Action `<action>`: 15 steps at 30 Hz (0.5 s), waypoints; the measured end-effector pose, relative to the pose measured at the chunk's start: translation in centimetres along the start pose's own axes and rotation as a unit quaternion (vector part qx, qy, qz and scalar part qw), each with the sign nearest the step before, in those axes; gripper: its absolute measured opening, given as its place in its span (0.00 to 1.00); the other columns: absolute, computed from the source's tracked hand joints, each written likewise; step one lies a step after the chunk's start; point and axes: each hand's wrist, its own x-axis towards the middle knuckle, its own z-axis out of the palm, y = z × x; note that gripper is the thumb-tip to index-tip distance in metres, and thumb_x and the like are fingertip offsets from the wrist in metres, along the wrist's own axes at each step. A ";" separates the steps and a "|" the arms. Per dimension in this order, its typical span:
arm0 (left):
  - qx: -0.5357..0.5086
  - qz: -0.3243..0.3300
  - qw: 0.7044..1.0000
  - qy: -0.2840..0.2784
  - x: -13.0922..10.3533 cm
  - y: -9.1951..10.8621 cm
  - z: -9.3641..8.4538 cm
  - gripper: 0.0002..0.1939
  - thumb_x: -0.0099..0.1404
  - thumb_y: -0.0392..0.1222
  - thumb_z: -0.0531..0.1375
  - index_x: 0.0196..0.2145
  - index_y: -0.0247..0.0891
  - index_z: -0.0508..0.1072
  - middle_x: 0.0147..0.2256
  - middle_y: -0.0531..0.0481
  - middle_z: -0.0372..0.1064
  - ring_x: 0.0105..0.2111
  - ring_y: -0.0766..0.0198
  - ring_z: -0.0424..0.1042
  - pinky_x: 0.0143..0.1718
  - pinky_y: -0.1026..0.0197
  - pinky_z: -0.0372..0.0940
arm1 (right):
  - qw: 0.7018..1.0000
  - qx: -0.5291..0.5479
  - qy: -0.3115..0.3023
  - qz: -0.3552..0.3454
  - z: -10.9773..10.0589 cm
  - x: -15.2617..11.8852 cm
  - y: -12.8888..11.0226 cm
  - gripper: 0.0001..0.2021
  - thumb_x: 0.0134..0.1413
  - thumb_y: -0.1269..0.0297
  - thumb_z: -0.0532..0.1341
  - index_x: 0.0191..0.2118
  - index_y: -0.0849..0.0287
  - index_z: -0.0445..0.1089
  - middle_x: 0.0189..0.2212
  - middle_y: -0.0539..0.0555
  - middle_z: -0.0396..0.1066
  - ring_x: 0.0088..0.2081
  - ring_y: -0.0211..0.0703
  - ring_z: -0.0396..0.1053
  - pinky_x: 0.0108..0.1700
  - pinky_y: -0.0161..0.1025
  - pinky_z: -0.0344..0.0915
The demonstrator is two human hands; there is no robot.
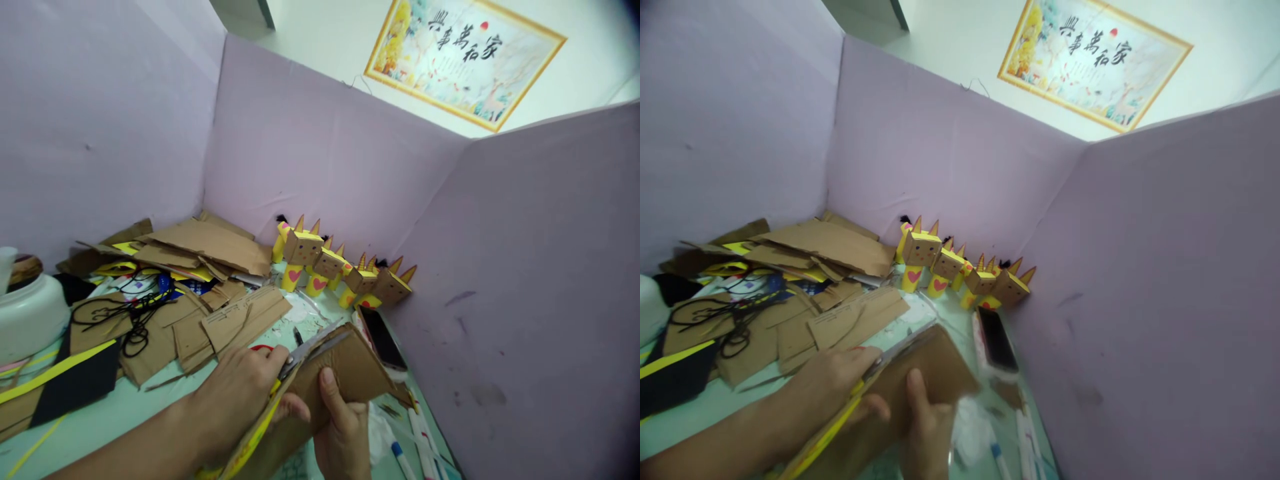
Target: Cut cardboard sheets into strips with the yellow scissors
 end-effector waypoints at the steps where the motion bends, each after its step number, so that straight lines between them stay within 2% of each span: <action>1: -0.004 -0.002 1.000 -0.003 0.0 0.0 0.0 0.21 0.60 0.60 0.54 0.34 0.37 0.65 0.30 0.43 0.73 0.31 0.48 0.74 0.28 0.57 0.61 | 1.000 0.005 0.000 0.001 0.1 0.0 0.0 0.21 0.40 0.52 0.67 0.38 0.65 0.75 0.32 0.60 0.77 0.43 0.56 0.71 0.48 0.48 0.64; 8: -0.091 -0.024 0.995 -0.014 -0.3 0.0 0.0 0.13 0.62 0.52 0.55 0.30 0.40 0.64 0.26 0.49 0.74 0.27 0.56 0.73 0.26 0.62 0.58 | 1.000 0.027 0.002 0.004 0.3 0.0 0.1 0.28 0.39 0.53 0.68 0.47 0.65 0.70 0.37 0.60 0.77 0.44 0.56 0.71 0.48 0.48 0.64; 12: -0.089 -0.026 0.996 -0.011 -0.3 -0.2 -0.2 0.13 0.61 0.54 0.56 0.30 0.40 0.65 0.27 0.49 0.74 0.29 0.55 0.73 0.26 0.62 0.58 | 1.000 0.023 0.010 -0.014 0.4 0.0 -0.2 0.29 0.41 0.55 0.67 0.50 0.63 0.67 0.40 0.59 0.76 0.45 0.55 0.70 0.49 0.48 0.64; 15: -0.087 -0.015 0.996 -0.008 -0.1 -0.6 -0.1 0.16 0.58 0.56 0.58 0.34 0.40 0.66 0.27 0.48 0.74 0.29 0.51 0.74 0.26 0.61 0.58 | 1.000 0.019 -0.007 -0.015 0.7 -0.1 -0.4 0.29 0.40 0.55 0.67 0.50 0.63 0.67 0.38 0.59 0.76 0.44 0.56 0.71 0.49 0.48 0.65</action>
